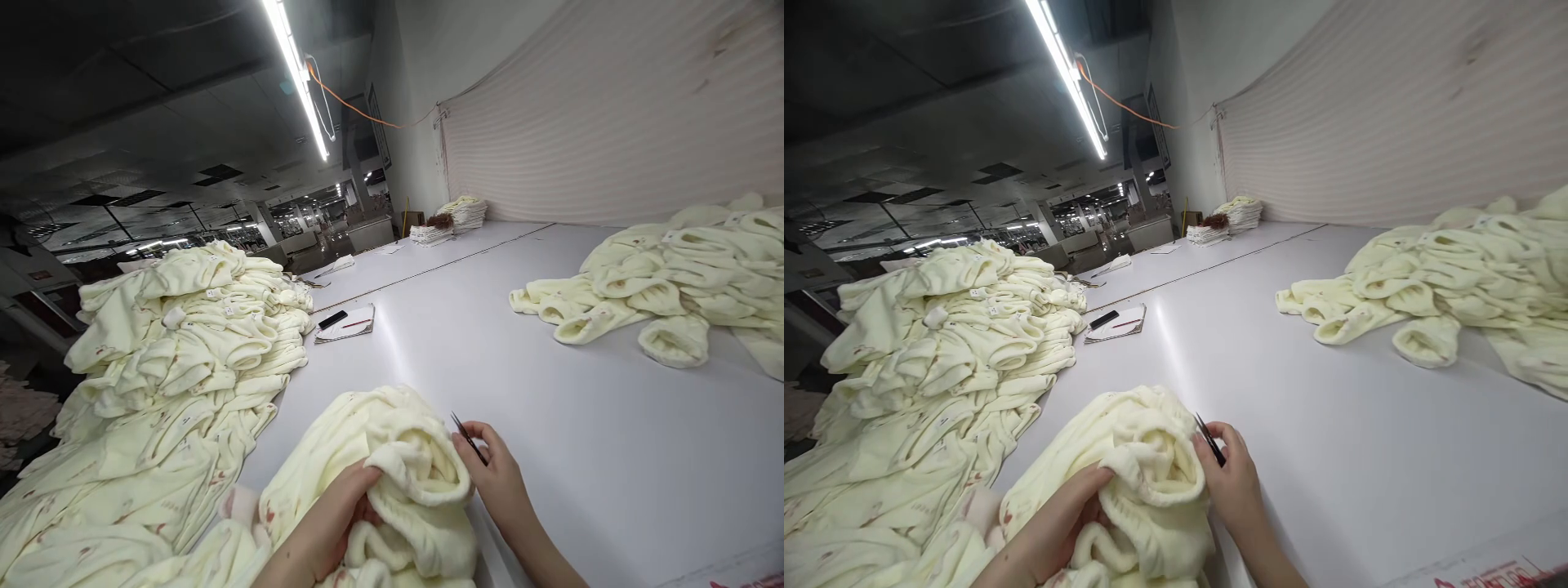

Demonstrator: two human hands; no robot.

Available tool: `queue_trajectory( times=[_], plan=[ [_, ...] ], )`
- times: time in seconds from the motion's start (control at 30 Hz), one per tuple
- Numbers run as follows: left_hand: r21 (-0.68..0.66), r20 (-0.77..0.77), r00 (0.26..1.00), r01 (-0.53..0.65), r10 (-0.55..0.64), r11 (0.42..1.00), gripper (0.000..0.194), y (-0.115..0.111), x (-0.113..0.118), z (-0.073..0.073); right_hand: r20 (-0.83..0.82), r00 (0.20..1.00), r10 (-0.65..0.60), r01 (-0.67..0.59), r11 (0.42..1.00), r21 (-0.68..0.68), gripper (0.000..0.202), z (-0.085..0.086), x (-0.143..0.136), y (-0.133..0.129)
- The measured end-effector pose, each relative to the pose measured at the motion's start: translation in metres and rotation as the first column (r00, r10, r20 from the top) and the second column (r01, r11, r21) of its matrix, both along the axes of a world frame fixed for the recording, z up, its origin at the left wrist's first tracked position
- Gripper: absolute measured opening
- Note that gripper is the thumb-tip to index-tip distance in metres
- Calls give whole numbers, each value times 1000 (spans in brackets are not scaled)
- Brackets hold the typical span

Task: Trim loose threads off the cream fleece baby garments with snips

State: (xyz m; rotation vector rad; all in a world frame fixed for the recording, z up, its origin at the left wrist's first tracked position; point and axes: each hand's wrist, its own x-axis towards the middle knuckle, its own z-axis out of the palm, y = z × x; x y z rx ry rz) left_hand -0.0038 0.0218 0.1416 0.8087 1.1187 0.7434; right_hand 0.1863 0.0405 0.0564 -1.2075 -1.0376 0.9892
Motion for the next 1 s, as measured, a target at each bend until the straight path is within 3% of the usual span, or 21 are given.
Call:
queue_trajectory(
  times=[0.1,0.2,0.37,0.43,0.53,0.63,0.73,0.9,1.0],
  plan=[
    [-154,36,998,56,-51,986,43,6,-3,-3,-302,935,188,-229,968,-105,30,-9,-8,-8],
    [-105,44,999,-5,9,994,40,11,6,-7,-405,891,205,-264,960,-96,26,-5,-27,-22],
    [159,3,983,-182,184,970,31,11,19,-20,-231,946,226,-248,966,-74,29,0,-36,-29],
    [148,39,979,-205,201,967,31,10,19,-22,-131,953,271,-279,960,-40,26,2,-25,-26],
    [112,122,977,-191,178,975,33,7,18,-20,150,948,280,-283,959,-5,21,6,-3,-23],
    [110,163,974,-176,157,978,35,4,17,-17,400,875,271,-315,948,46,22,13,12,-25],
    [98,187,973,-154,134,983,35,3,16,-19,531,820,213,-330,934,136,24,18,13,-29],
    [53,141,983,-124,116,991,39,5,18,-15,498,843,201,-308,941,141,20,22,6,-28],
    [209,-65,997,-18,33,978,38,-4,19,-5,360,898,253,-307,946,100,20,15,11,-18]
  ],
)
